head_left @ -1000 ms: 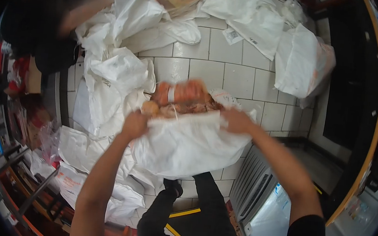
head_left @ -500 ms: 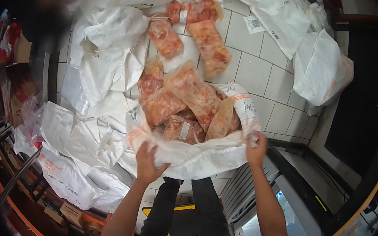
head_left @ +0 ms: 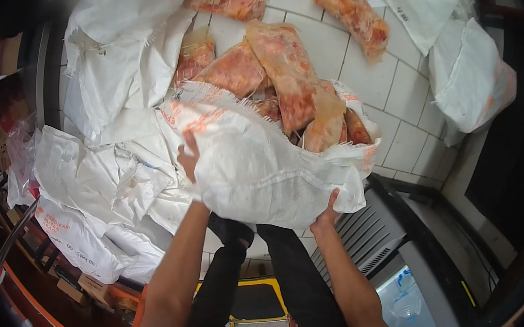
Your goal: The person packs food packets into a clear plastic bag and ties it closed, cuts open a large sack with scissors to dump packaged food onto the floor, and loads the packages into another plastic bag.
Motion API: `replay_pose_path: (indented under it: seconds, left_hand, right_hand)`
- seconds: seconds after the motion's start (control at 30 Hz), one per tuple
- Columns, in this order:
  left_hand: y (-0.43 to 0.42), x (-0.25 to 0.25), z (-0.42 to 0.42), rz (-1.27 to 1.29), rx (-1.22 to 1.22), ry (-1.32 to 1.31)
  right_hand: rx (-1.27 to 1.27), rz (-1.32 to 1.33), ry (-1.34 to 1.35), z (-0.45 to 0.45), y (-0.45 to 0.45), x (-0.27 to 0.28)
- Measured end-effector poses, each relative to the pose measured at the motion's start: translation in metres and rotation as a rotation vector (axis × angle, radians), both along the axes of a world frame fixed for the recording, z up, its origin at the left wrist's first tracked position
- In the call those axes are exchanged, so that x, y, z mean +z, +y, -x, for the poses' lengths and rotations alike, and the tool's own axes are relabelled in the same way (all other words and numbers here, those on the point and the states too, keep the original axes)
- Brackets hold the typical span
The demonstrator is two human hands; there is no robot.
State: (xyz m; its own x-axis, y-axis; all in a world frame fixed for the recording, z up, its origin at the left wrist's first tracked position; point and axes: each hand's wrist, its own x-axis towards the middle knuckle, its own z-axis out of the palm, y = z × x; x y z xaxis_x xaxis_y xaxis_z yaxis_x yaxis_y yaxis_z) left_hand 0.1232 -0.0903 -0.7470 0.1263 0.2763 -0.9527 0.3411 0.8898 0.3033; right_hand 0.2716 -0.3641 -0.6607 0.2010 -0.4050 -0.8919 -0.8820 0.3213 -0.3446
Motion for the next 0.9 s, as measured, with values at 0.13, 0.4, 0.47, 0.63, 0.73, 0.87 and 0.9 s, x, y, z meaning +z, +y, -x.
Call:
replay_pose_path:
  seconds: [0.13, 0.4, 0.47, 0.63, 0.73, 0.87, 0.9]
  left_hand:
    - [0.052, -0.001, -0.107, -0.026, 0.002, -0.268]
    - [0.087, 0.193, -0.119, -0.150, 0.026, -0.470]
    - [0.072, 0.302, -0.140, -0.141, -0.144, -0.289]
    - [0.072, 0.437, -0.194, -0.137, 0.037, -0.331]
    - [0.126, 0.404, -0.254, -0.261, 0.031, -0.499]
    - [0.159, 0.244, -0.214, -0.613, -0.601, -0.057]
    - [0.146, 0.222, -0.182, -0.578, -0.796, 0.081]
  right_hand:
    - [0.060, -0.061, 0.016, -0.075, -0.011, 0.041]
    - [0.471, -0.243, -0.153, -0.198, 0.071, 0.234]
    - [0.257, -0.379, -0.180, -0.203, 0.049, 0.299]
    - [0.243, -0.370, -0.348, -0.229, 0.072, 0.369]
    - [0.352, -0.223, -0.528, -0.304, 0.051, 0.306]
    - [1.253, 0.339, -0.313, -0.280, -0.011, 0.147]
    - [1.328, 0.405, -0.379, -0.230, -0.039, 0.107]
